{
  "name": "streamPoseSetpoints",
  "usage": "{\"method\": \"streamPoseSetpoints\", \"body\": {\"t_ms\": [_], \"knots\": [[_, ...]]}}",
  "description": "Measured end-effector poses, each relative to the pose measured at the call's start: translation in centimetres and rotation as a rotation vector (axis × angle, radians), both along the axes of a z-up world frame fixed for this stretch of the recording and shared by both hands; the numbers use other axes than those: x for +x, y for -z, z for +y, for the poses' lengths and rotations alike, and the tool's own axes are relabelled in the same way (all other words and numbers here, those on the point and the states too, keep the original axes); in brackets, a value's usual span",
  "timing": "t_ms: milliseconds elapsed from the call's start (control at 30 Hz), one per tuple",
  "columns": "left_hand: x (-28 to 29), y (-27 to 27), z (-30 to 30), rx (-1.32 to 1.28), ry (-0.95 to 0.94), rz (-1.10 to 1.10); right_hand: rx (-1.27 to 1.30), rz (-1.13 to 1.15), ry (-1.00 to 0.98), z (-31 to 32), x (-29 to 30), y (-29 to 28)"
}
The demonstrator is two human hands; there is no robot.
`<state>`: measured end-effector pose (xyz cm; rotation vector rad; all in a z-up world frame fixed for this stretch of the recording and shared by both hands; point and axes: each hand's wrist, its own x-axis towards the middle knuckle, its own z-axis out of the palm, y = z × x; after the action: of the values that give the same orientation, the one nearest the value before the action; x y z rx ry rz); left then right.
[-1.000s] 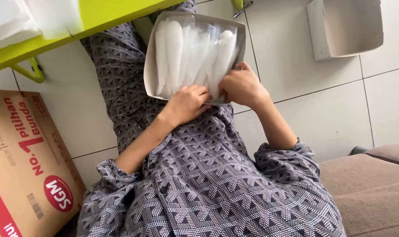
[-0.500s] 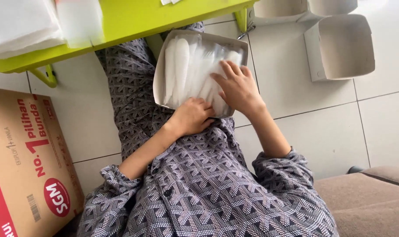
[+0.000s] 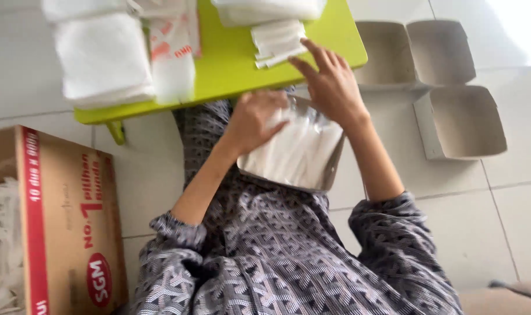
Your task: A person is individually wrapping plastic spoons in plastic sleeves and organizing them into a cardboard box.
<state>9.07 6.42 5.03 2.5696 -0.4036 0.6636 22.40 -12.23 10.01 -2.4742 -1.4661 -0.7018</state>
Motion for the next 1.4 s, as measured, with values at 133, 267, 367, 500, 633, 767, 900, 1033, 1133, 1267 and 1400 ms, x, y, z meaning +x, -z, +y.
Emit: {"method": "streamPoseSetpoints", "body": {"t_ms": [133, 267, 367, 500, 633, 767, 900, 1033, 1133, 1267, 1400], "knots": [[7.2, -4.0, 7.1, 0.014, -0.259, -0.047, 0.131, -0.239, -0.063, 5.0, 4.9, -3.8], [12.1, -4.4, 12.4, 0.114, -0.449, -0.111, 0.160, -0.222, -0.096, 10.2, 9.7, -4.2], [12.2, -5.2, 13.3, 0.191, -0.473, 0.150, 0.229, 0.051, -0.025, 13.5, 13.0, -3.5], [11.6, -4.5, 12.9, 0.099, -0.400, 0.309, 0.235, 0.405, 0.158, 15.7, 16.8, 0.5], [11.0, -3.1, 13.0, 0.112, -0.369, 0.236, 0.283, 0.415, 0.164, 15.0, 15.6, 0.3], [11.6, -1.1, 13.6, 0.036, -0.336, 0.306, 0.282, 0.412, 0.131, 14.7, 20.1, 3.2], [11.9, -0.8, 13.4, 0.064, -0.332, 0.314, 0.173, 0.472, 0.260, 14.7, 22.7, 4.4], [9.6, -1.7, 12.6, 0.061, -0.309, 0.243, 0.261, 0.338, 0.239, 15.3, 24.3, 6.8], [8.9, -2.8, 12.1, 0.032, -0.272, 0.155, -0.005, 0.071, 0.302, 15.9, 28.3, 9.3], [7.6, -3.3, 11.5, -0.036, -0.258, 0.142, 0.325, 0.424, 0.240, 14.8, 25.0, 6.7], [7.1, -3.8, 10.8, -0.076, -0.331, 0.261, 0.716, 0.882, 0.002, 12.5, 23.2, 3.1]]}}
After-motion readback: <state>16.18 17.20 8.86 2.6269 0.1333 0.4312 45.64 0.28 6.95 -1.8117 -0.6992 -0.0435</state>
